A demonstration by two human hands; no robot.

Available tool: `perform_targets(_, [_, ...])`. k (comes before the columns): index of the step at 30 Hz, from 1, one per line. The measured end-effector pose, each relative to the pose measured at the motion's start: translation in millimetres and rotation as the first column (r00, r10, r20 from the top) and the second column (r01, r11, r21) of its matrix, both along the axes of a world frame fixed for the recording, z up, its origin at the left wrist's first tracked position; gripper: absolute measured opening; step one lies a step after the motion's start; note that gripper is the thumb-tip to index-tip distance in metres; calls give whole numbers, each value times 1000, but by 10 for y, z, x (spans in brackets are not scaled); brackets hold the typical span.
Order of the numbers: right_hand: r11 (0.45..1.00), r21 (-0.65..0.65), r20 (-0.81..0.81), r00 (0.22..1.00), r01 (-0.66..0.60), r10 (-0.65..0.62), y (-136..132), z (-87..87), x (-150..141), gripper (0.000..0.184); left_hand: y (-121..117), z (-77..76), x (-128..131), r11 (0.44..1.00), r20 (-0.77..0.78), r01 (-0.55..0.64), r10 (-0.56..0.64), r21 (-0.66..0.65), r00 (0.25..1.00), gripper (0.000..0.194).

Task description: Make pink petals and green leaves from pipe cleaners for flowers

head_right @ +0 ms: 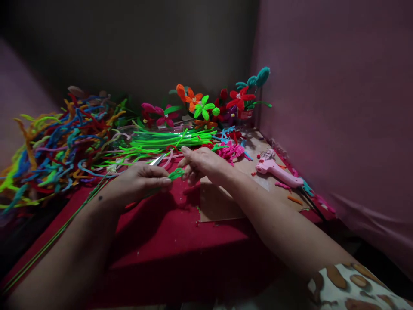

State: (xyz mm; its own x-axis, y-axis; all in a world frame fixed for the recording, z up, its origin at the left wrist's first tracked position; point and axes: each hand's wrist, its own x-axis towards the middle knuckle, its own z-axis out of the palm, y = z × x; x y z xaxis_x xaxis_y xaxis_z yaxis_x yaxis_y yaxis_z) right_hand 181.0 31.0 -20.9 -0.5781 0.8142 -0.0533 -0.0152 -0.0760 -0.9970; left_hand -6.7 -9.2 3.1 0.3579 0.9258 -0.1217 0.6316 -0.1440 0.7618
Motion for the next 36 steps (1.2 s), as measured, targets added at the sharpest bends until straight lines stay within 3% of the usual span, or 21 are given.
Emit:
perform_targets(5, [992,120,66,998,-31,23,-108,48,-57,26,-6,-26,33,991,146,-70,86,-113,985,18])
perform_targets(11, [964,264,97,994,16,-43,-146,-53,-167,6,14,-66,59,995,66,-47,53,-87,996,18])
perform_targets(15, [960,272,100,990,71,-102,-131,-93,-188,4,50,-108,52,999,1,-28,29,-46,1000,21])
perform_targets(21, [976,211,47,996,61,-72,-138,-56,-173,2,44,-82,43,997,31,-26,29,-70,999,23])
perform_targets(27, [948,300,96,986,102,-136,-127,-96,-167,5,18,-87,46,998,53,-19,22,-68,998,24])
perform_targets(32, [969,224,88,988,102,-124,-119,-49,-146,9,27,-86,58,997,115,-65,69,-44,991,21])
perform_targets(34, [926,303,30,969,224,-244,-123,-30,-129,12,25,-66,61,993,117,-115,117,-30,986,22])
perform_targets(36, [780,508,-46,916,364,-398,-132,-32,-113,13,20,-48,59,987,139,-160,162,-27,977,21])
